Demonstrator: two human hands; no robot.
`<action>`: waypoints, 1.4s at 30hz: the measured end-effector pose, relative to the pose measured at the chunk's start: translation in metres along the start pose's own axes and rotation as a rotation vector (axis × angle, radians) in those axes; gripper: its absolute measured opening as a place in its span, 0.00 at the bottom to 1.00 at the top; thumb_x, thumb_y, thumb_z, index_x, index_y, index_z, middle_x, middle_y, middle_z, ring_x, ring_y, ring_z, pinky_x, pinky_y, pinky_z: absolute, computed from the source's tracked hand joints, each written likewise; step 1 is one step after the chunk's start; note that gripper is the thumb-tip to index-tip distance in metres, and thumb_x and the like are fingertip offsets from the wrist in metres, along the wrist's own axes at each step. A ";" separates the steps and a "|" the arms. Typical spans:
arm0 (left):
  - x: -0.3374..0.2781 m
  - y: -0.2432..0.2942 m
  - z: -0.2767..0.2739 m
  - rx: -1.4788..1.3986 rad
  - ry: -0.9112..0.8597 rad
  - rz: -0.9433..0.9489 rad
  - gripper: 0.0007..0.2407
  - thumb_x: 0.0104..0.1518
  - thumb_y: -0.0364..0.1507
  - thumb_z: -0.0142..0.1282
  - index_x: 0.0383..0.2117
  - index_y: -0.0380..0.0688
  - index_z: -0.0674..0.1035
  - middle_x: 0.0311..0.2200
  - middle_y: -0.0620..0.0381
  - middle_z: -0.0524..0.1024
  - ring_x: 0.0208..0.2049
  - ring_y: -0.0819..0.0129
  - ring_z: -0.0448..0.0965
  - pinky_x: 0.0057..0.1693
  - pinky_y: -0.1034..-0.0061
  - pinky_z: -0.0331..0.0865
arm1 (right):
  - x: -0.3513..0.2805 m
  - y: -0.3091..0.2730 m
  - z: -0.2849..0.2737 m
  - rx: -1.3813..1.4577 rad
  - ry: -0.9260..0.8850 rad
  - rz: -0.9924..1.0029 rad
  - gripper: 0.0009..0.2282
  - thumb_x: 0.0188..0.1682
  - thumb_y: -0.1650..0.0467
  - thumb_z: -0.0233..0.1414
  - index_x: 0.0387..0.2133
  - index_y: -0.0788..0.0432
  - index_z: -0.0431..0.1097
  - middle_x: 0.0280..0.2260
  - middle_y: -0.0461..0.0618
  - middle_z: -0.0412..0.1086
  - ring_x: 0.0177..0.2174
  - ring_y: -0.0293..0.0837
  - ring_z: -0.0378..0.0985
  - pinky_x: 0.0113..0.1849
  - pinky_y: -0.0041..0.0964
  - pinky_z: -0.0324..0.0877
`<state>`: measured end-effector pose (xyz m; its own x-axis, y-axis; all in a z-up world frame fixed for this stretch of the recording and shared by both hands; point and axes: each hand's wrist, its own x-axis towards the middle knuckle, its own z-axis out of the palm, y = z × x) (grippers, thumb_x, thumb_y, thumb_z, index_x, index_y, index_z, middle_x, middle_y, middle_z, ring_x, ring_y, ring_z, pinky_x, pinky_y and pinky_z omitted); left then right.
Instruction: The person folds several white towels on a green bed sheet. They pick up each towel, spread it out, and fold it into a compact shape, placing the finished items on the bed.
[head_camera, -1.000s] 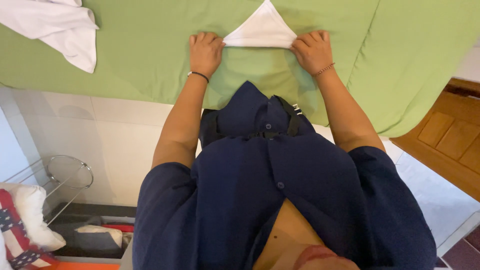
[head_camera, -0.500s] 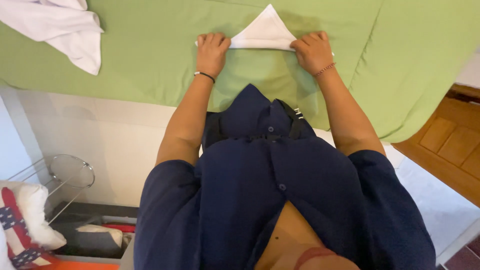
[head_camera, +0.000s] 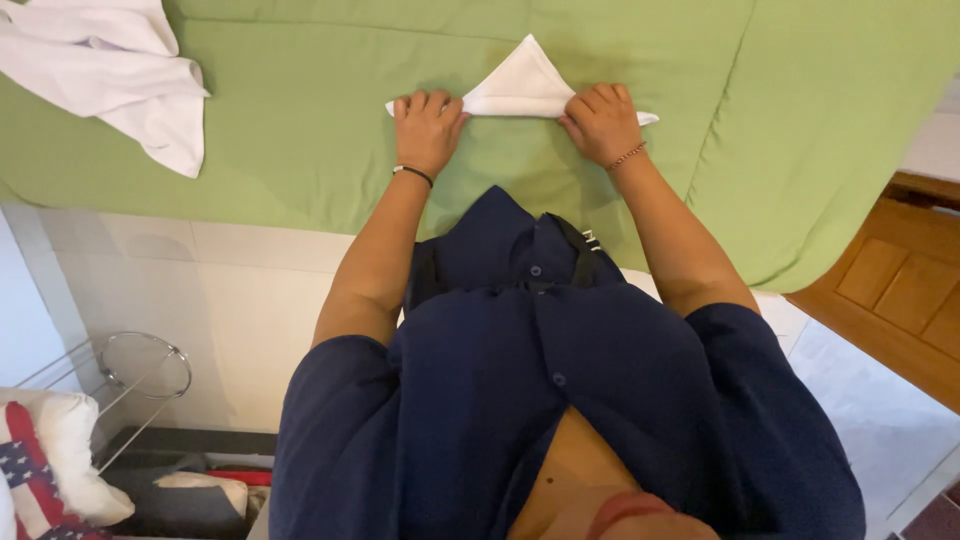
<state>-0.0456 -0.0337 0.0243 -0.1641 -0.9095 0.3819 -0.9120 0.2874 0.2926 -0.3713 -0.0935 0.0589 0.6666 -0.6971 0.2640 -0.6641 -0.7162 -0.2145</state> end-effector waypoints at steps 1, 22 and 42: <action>0.001 -0.003 0.001 -0.009 -0.019 0.003 0.08 0.54 0.36 0.65 0.37 0.52 0.82 0.37 0.62 0.76 0.40 0.60 0.71 0.48 0.60 0.60 | 0.000 0.001 0.000 0.003 -0.001 -0.011 0.09 0.49 0.66 0.65 0.34 0.53 0.71 0.36 0.45 0.71 0.42 0.48 0.71 0.47 0.44 0.63; 0.027 0.011 0.003 -0.081 -0.025 0.093 0.09 0.55 0.30 0.61 0.42 0.50 0.81 0.44 0.64 0.77 0.44 0.63 0.72 0.54 0.59 0.62 | 0.029 -0.015 -0.013 -0.018 0.052 0.031 0.10 0.43 0.67 0.64 0.36 0.53 0.76 0.37 0.44 0.73 0.40 0.48 0.72 0.46 0.50 0.61; 0.047 0.011 0.036 -0.085 -0.006 0.072 0.06 0.59 0.26 0.60 0.39 0.53 0.79 0.43 0.65 0.77 0.48 0.64 0.74 0.58 0.60 0.62 | 0.039 -0.005 0.015 -0.015 0.143 0.095 0.06 0.53 0.71 0.62 0.39 0.52 0.72 0.42 0.42 0.74 0.43 0.46 0.73 0.49 0.46 0.61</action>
<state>-0.0770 -0.0841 0.0136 -0.2305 -0.8874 0.3993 -0.8626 0.3762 0.3381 -0.3376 -0.1177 0.0562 0.5465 -0.7490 0.3745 -0.7274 -0.6462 -0.2308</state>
